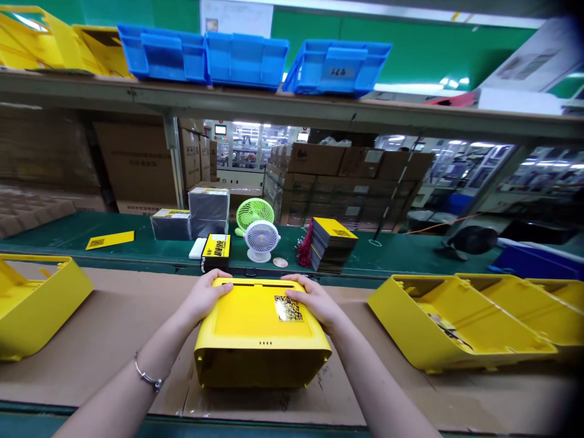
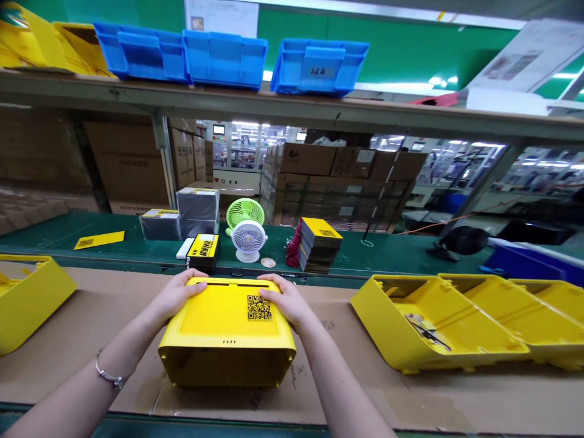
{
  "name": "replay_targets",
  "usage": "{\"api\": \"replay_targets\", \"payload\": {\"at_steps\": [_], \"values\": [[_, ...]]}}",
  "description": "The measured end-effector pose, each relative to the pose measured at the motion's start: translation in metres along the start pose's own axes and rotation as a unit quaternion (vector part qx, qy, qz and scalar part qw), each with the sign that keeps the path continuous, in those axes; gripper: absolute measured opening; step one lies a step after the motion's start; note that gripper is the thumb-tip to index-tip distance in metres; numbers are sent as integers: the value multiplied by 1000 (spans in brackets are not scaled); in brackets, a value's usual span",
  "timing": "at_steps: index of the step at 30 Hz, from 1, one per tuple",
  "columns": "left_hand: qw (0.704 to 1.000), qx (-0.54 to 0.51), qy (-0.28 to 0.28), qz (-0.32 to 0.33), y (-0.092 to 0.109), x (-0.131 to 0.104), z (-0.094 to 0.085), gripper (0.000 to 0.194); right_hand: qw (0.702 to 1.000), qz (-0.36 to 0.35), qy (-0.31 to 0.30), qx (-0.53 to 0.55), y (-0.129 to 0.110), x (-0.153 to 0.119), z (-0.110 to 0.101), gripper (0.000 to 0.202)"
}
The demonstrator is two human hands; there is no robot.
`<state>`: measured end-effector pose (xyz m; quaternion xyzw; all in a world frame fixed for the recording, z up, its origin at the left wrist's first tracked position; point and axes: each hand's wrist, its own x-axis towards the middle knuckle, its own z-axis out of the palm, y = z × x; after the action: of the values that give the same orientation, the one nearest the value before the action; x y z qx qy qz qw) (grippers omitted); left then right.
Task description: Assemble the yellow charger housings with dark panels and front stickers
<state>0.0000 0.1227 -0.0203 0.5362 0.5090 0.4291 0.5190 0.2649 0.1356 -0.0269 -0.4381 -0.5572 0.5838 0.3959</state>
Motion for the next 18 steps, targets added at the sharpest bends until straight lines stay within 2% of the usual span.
{"api": "replay_targets", "payload": {"at_steps": [4, 7, 10, 14, 18], "values": [[996, 70, 52, 30, 2, 1, 1, 27, 999, -13, 28, -19, 2, 10, 0, 36], [991, 103, 63, 49, 1, 3, 0, 26, 1000, -14, 20, -5, 3, 14, 0, 33], [978, 181, 59, 84, -2, 11, -5, 28, 1000, -10, 13, 10, 4, 13, 0, 32], [967, 232, 57, 89, -6, 43, -22, 38, 1000, -20, 22, -7, 5, 13, -1, 32], [950, 280, 107, 92, -17, 89, -47, 47, 999, -15, 32, -12, 5, 15, 0, 34]]}}
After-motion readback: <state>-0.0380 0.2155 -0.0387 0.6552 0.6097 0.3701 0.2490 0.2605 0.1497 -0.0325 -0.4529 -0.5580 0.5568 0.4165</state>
